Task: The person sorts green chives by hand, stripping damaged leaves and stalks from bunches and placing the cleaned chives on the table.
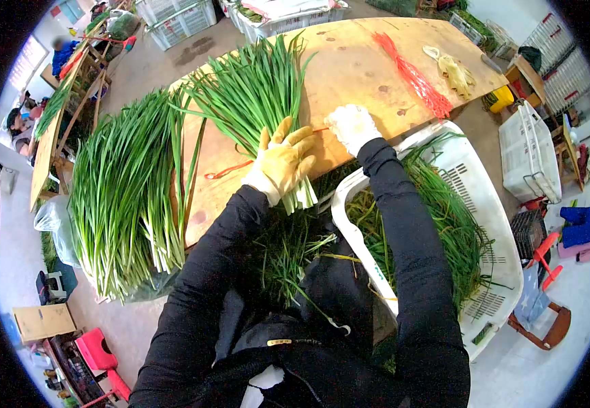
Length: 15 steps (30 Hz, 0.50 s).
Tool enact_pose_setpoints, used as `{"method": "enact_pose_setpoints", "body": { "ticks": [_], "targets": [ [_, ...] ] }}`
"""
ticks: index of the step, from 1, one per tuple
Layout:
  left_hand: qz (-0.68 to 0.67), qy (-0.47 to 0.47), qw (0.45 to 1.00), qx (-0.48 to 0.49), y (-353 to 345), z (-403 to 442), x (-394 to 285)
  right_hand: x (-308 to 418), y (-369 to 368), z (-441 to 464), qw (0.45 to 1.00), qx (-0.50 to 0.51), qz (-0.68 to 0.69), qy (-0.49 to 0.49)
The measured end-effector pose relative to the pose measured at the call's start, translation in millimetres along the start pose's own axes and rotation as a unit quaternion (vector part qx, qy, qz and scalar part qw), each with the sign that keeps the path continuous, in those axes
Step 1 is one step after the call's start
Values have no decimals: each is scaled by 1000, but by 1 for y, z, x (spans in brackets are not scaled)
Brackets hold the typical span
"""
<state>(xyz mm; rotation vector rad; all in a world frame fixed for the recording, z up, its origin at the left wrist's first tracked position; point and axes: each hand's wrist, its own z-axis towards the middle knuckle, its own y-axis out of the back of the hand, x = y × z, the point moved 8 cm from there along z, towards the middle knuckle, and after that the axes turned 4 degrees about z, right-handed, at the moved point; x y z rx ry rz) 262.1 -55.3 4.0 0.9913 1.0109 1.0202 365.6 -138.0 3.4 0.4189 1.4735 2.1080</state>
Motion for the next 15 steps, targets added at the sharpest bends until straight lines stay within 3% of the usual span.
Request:
{"method": "enact_pose_setpoints", "body": {
  "ticks": [3, 9, 10, 11, 12, 13, 14, 15],
  "targets": [
    [-10, -14, 1000, 5, 2, 2, -1, -2, -2, 0, 1000, -6, 9, 27],
    [-171, -4, 985, -27, 31, 1, 20, 1, 2, 6, 999, 34, -35, -1],
    [-234, 14, 970, -66, 60, -7, 21, 1, 5, 6, 999, 42, -31, -12],
    [-215, -39, 960, -176, 78, -18, 30, 1, 8, 5, 998, 51, -26, -23],
    [-286, -52, 934, -209, 83, -27, 44, 4, 13, 3, 998, 51, -27, -22],
    [-355, -64, 901, -241, 88, -35, 57, 9, 33, 1, 999, -32, 11, -10],
    [-486, -21, 835, -257, 84, -48, 74, 17, 57, -3, 992, -113, 49, 2],
    [-606, 23, 749, -267, 74, -61, 87, 26, 66, -8, 993, -112, 48, 4]
  ]
}}
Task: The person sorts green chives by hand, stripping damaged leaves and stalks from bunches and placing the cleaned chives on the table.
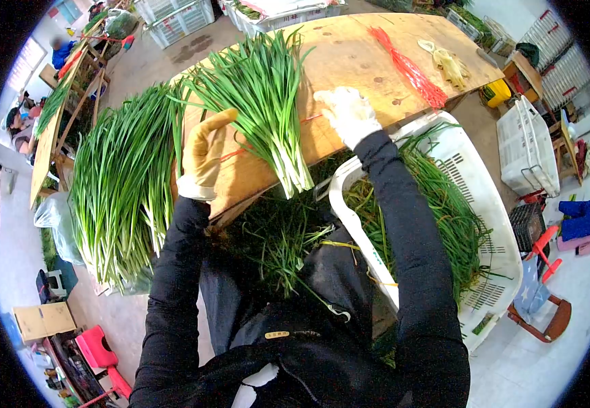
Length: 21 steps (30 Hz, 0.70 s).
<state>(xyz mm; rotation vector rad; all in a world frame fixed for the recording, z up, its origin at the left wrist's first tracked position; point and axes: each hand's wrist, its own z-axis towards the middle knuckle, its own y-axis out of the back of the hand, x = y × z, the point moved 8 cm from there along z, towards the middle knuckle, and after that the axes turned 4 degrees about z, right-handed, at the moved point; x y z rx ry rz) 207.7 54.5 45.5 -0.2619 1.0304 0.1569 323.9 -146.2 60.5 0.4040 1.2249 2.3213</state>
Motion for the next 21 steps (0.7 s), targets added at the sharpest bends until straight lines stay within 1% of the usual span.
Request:
{"method": "enact_pose_setpoints", "body": {
  "ticks": [1, 2, 4, 5, 6, 8, 9, 10, 11, 13, 14, 15, 16, 17, 18, 19, 21],
  "targets": [
    [139, -44, 988, -58, 13, -6, -1, 11, 7, -1, 991, 29, 116, -59],
    [139, -45, 987, -62, 15, -12, 0, 24, 12, -5, 965, 58, 229, -116],
    [268, 58, 962, -12, 11, -27, 16, 51, 18, -17, 951, 138, 219, -169],
    [350, 113, 930, 2, -3, -32, 13, 56, 16, -20, 947, 136, 223, -186],
    [416, 173, 892, 46, -19, -36, 10, 59, 10, -22, 947, 139, 222, -187],
    [462, 272, 839, 96, -43, -40, 18, 53, -10, -28, 917, 176, 245, -262],
    [471, 275, 830, 114, -53, -40, 20, 52, -16, -28, 912, 202, 227, -277],
    [481, 279, 821, 132, -59, -38, 22, 49, -22, -28, 912, 202, 225, -278],
    [456, 281, 835, 125, -59, -38, 37, 47, -33, -30, 900, 211, 245, -292],
    [444, 282, 844, 108, -55, -39, 53, 41, -43, -34, 874, 226, 290, -319],
    [433, 284, 851, 90, -53, -38, 58, 39, -46, -35, 874, 227, 290, -317],
    [376, 326, 863, 82, -45, -42, 85, 36, -53, -36, 867, 221, 316, -318],
    [377, 326, 863, 81, -45, -40, 78, 34, -59, -38, 858, 214, 341, -317],
    [281, 387, 874, 89, -48, -44, 79, 31, -64, -39, 856, 205, 355, -314],
    [181, 443, 873, 96, -54, -49, 78, 28, -69, -41, 856, 205, 355, -313],
    [146, 459, 873, 78, -56, -49, 70, 28, -70, -41, 850, 199, 370, -317],
    [124, 452, 881, 66, -54, -51, 71, 27, -72, -43, 844, 192, 384, -321]
  ]
}}
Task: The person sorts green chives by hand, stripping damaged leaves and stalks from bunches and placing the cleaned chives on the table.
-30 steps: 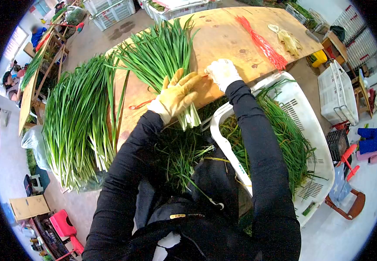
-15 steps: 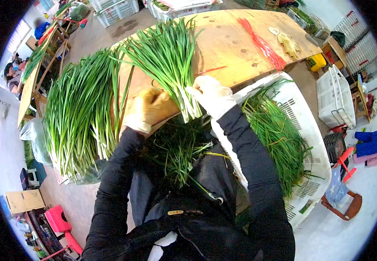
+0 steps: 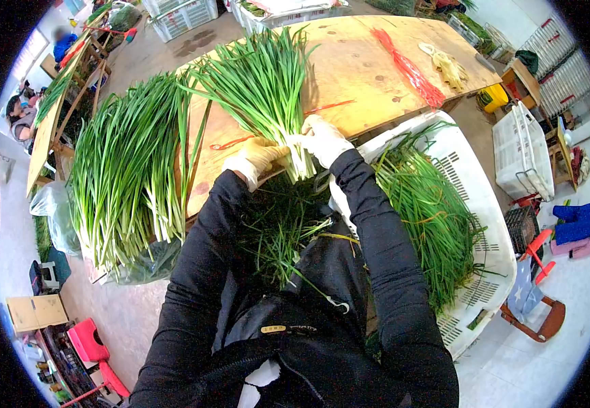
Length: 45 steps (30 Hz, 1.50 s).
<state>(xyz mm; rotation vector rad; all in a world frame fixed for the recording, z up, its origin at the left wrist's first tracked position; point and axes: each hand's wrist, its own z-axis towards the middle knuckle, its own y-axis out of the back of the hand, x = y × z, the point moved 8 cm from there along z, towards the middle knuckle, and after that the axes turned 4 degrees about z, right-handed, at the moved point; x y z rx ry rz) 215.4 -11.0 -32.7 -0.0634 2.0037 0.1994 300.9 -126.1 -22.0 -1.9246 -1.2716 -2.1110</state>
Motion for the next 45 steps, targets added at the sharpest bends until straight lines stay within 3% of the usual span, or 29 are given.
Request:
{"method": "enact_pose_setpoints", "body": {
  "ticks": [4, 8, 10, 12, 13, 15, 17, 18, 19, 21, 23, 25, 27, 28, 29, 31, 33, 35, 37, 39, 41, 43, 44, 45],
  "targets": [
    [-20, -42, 998, 46, -2, 9, 21, 7, 2, -2, 1000, -4, 12, 11],
    [123, -10, 990, 68, -10, -21, 6, 1, -2, 3, 1000, 6, 7, 17],
    [216, -11, 976, 21, -6, -21, 6, 5, -1, 0, 1000, 10, 1, 22],
    [209, -32, 977, -1, 0, -22, 7, 8, 4, -7, 987, 28, 156, -35],
    [202, -53, 978, -23, 5, -23, 6, 17, 9, -16, 987, 28, 155, -36],
    [215, -76, 972, -55, 19, -28, 7, 58, 27, -48, 993, -24, -26, 110],
    [118, -129, 981, -81, 34, -30, 6, 56, 25, -85, 988, 64, -133, 45],
    [68, -200, 973, -89, 37, -36, -7, 40, 13, -98, 970, 157, -187, 1],
    [106, -245, 958, -110, 48, -12, 9, 25, 0, -113, 938, 247, -239, -43],
    [83, -210, 970, -86, 45, -5, 6, -8, -33, -138, 925, 334, -138, -114],
    [54, -179, 979, -85, 42, -6, -1, -19, -55, -134, 917, 339, -133, -166],
    [27, -143, 986, -84, 46, -2, 11, -42, -57, -112, 955, 231, -29, -183],
    [243, -163, 932, -216, 73, -2, 18, -42, -58, -100, 977, 170, -2, -125],
    [306, -113, 928, -179, 71, -17, 10, -33, -62, -102, 978, 174, 35, -112],
    [269, -40, 957, -106, 64, -34, 4, -20, -65, -105, 973, 172, 100, -115],
    [242, -119, 961, -54, 56, -30, 17, -20, -78, -104, 967, 150, 173, -108],
    [233, -88, 966, -64, 47, -38, 6, -4, -73, -106, 974, 51, 183, -126],
    [309, -250, 901, -175, 47, -34, -14, 0, -76, -102, 969, -8, 200, -145],
    [275, -297, 893, -196, 40, -32, -20, 1, -79, -95, 958, -60, 246, -136],
    [223, -223, 933, -173, 31, -30, -27, -8, -85, -92, 943, -79, 283, -156],
    [225, -259, 928, -143, 24, -13, -10, 2, -85, -99, 957, -1, 228, -179],
    [262, -284, 905, -177, 27, -13, -12, 20, -76, -113, 975, 82, 144, -146],
    [261, -286, 905, -178, 30, -11, -13, 23, -58, -112, 938, 14, 328, -108],
    [237, -278, 909, -200, 37, -10, -13, 22, -37, -113, 863, -53, 499, -67]
  ]
}}
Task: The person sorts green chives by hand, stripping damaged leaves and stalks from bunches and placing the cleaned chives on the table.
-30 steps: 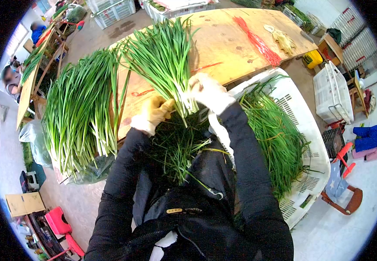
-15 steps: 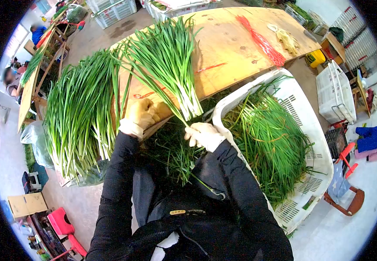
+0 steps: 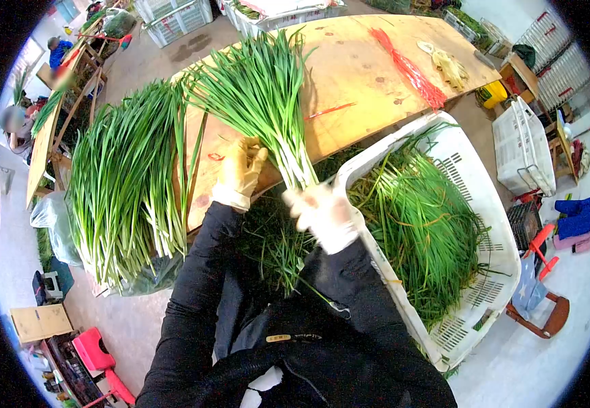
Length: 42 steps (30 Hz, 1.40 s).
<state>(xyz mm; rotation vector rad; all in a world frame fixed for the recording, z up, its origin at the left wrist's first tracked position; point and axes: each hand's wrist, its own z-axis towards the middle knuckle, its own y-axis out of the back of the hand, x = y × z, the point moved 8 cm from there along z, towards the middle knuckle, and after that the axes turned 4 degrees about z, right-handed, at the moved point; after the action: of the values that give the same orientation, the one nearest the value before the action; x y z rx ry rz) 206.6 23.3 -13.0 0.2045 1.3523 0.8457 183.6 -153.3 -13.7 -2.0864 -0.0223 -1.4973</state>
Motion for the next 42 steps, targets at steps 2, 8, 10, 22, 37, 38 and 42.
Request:
{"method": "enact_pose_setpoints", "body": {
  "ticks": [2, 8, 10, 22, 37, 38, 42],
  "targets": [
    [-15, 16, 999, -24, 3, 5, 5, 59, 20, 12, 930, -105, -342, 82],
    [26, -19, 999, 18, -18, 23, 3, 47, -8, 93, 760, 31, -633, 141],
    [4, -73, 997, 1, -22, 24, 8, 26, -27, 88, 672, -9, -707, 220],
    [55, -95, 994, 16, 24, -23, -34, 82, -50, 44, 684, -73, -662, 296],
    [462, 276, 842, 34, 282, -112, 32, -131, -238, 66, 912, 279, -248, -168],
    [442, 288, 849, 20, 285, -114, 47, -115, -244, 61, 885, 217, -399, -96],
    [373, 285, 881, -64, 294, -124, 81, -98, -264, 30, 768, 103, -632, -4]
  ]
}}
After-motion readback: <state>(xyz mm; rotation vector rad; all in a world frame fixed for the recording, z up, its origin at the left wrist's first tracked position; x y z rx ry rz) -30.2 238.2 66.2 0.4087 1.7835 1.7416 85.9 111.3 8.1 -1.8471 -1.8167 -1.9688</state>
